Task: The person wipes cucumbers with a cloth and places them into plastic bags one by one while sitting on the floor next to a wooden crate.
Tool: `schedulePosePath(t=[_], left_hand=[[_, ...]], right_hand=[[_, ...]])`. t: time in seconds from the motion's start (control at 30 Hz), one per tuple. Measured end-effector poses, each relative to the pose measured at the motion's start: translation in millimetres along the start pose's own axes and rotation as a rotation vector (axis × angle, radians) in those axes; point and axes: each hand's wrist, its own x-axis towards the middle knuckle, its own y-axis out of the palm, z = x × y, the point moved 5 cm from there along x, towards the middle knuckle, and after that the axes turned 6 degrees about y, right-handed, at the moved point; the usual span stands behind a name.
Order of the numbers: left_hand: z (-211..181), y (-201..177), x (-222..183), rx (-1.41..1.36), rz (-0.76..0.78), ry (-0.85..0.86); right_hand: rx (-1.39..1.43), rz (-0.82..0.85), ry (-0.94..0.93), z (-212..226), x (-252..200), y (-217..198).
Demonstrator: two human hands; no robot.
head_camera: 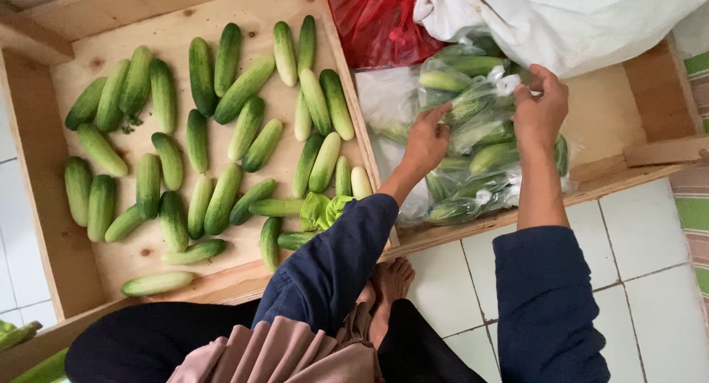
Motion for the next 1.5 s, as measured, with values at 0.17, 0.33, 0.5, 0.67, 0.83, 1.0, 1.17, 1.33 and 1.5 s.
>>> schedulePosePath(t=[0.17,0.33,0.5,0.67,0.83,1.0,1.17,1.33,1.5], left_hand=[[-11.2,-17.4,-11.7,0.021,-0.022,-0.074],[-2.6,-27.4,-20.5,0.146,-0.082,-0.084],[14.9,-26.9,-33.1,0.298,0.050,-0.201],[7.6,-30.1,-39.1,0.200,0.004,-0.158],[9.6,-34.9,-44.1,0.197,-0.062,-0.167],[-3.9,-51.5,-49.9,0.177,-0.102,-0.124],[-1.2,-85.7,-67.1,0.122,-0.144,-0.079],[-12.4,-144.3,-101.3,0.083,-0.167,-0.135],[-0.7,-236.3,-173.3,0.070,-0.083,-0.272]], right_hand=[[0.024,0.112,-0.010,43.7,-28.6,13.8],[-0.131,0.181,-0.215,45.6,-43.6,38.1],[-0.307,0.235,-0.333,36.7,-49.1,51.1],[-0.292,0.199,-0.415,40.5,-57.6,46.9],[-0.245,0.213,-0.480,61.6,-69.2,41.7],[-0.197,0.201,-0.436,83.6,-89.9,43.0],[-0.111,0.334,-0.429,128.0,-131.4,73.4],[-0.049,0.377,-0.545,147.3,-180.4,111.6],[-0.004,0.576,-0.419,151.5,-235.0,144.6]])
